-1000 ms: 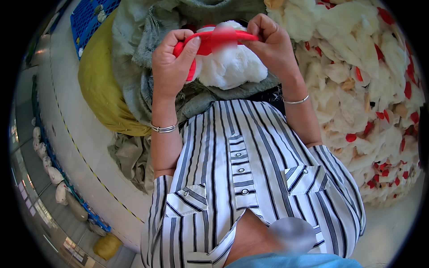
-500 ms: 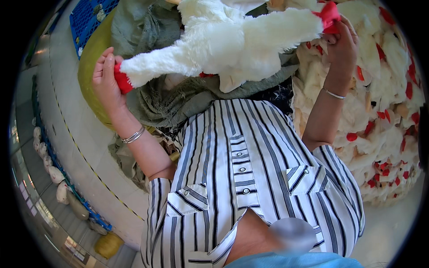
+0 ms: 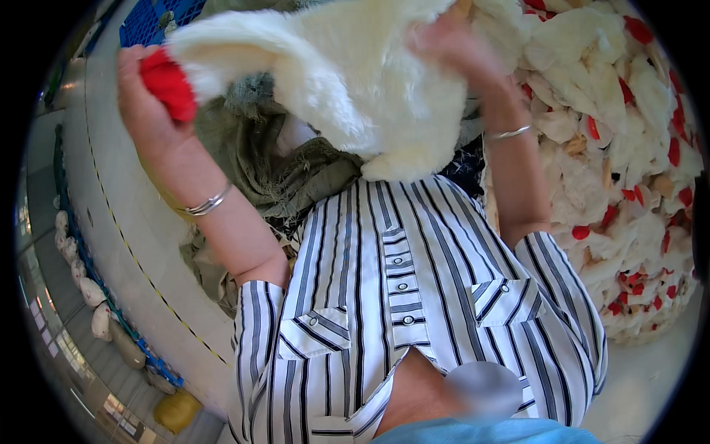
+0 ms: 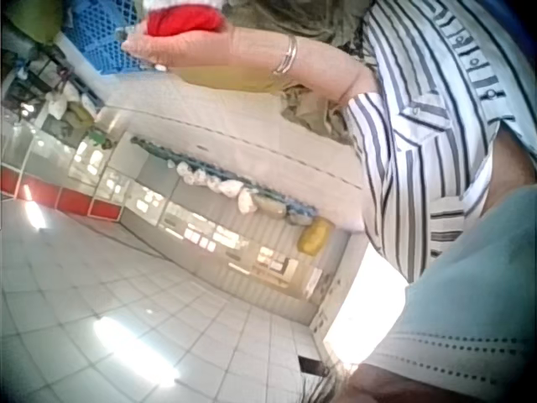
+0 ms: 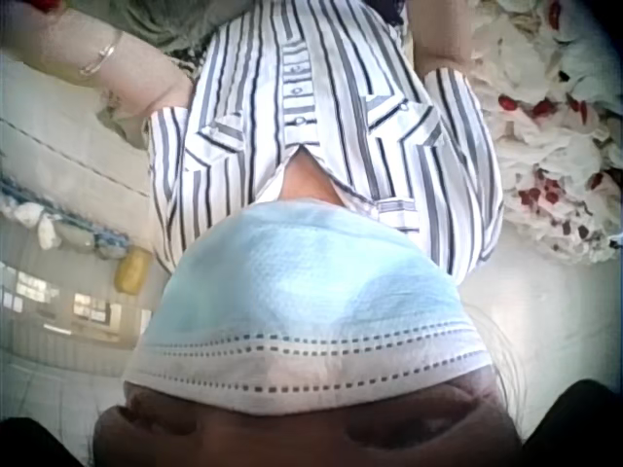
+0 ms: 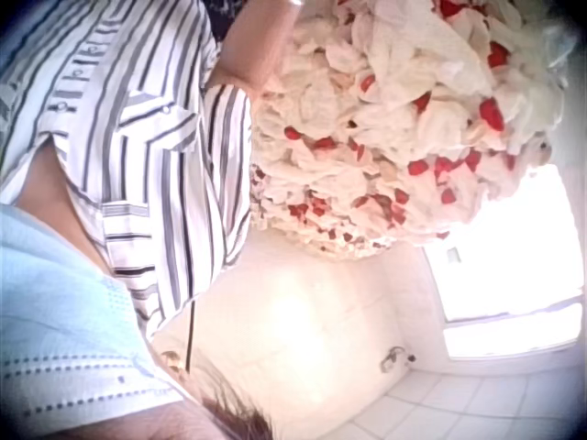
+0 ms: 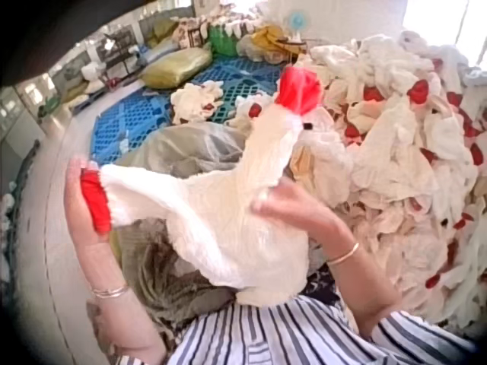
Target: The person assembles white stuffed animal toys by hand. They repeatedly pick up a white plush body, insert a red fabric piece into an opening, and manipulate the toy to shape it. The person handles multiple identical toys one at a time, turning them over and adjusting the red insert before placing them back into a pile.
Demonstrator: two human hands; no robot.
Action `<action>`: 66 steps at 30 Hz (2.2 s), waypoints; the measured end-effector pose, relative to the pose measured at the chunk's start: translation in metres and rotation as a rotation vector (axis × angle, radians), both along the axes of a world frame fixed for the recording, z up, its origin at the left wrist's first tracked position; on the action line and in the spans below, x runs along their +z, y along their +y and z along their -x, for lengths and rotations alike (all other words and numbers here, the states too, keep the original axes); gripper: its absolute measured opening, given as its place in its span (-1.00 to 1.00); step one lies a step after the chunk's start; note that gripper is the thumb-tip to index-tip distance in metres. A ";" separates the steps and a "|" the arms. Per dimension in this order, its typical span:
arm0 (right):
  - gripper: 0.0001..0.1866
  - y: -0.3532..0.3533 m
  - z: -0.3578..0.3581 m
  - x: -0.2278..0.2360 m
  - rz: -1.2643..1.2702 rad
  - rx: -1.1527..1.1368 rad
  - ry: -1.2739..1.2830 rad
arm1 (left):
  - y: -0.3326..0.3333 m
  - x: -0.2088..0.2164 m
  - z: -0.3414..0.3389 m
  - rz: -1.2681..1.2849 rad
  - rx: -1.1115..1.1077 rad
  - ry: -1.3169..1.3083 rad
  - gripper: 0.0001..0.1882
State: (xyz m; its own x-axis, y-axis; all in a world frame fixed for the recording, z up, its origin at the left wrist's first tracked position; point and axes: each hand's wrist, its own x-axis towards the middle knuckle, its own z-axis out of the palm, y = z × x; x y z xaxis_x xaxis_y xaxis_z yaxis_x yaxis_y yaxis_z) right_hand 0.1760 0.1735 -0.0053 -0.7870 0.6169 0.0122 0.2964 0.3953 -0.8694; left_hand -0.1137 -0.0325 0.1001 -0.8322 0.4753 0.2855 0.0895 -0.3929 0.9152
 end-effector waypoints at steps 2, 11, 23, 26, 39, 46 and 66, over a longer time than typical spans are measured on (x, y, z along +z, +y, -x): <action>-0.45 -0.059 0.026 -0.020 0.269 0.241 -0.107 | 0.008 -0.017 -0.001 -0.065 -0.183 0.051 -0.74; -0.56 -0.031 -0.028 -0.039 0.491 -0.204 0.051 | -0.009 -0.066 0.047 0.063 0.096 -0.117 -0.75; -0.73 0.016 -0.104 0.070 -0.246 -0.417 0.747 | 0.033 -0.213 -0.023 1.112 -0.769 0.039 -0.44; -0.70 0.029 -0.040 -0.016 0.303 -0.345 0.324 | 0.044 -0.269 -0.035 1.141 -0.786 0.065 -0.30; -0.31 0.061 0.070 -0.245 -0.014 0.055 -0.530 | 0.022 -0.239 0.098 1.026 0.017 0.353 -0.51; 0.12 0.071 0.081 -0.280 0.024 -0.120 -0.394 | 0.004 -0.228 0.162 1.176 -0.180 0.415 -0.30; -0.18 0.093 0.133 -0.250 0.013 0.214 -0.747 | 0.036 -0.298 0.114 1.556 -0.517 0.499 -0.50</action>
State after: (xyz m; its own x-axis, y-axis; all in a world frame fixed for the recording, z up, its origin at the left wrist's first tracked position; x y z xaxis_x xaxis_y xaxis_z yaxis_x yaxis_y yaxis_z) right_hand 0.0430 0.2662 -0.2553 -0.6854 0.4467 -0.5750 0.7241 0.5011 -0.4738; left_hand -0.2277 0.0038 -0.1977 -0.4948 0.7061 -0.5065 0.6235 0.6945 0.3591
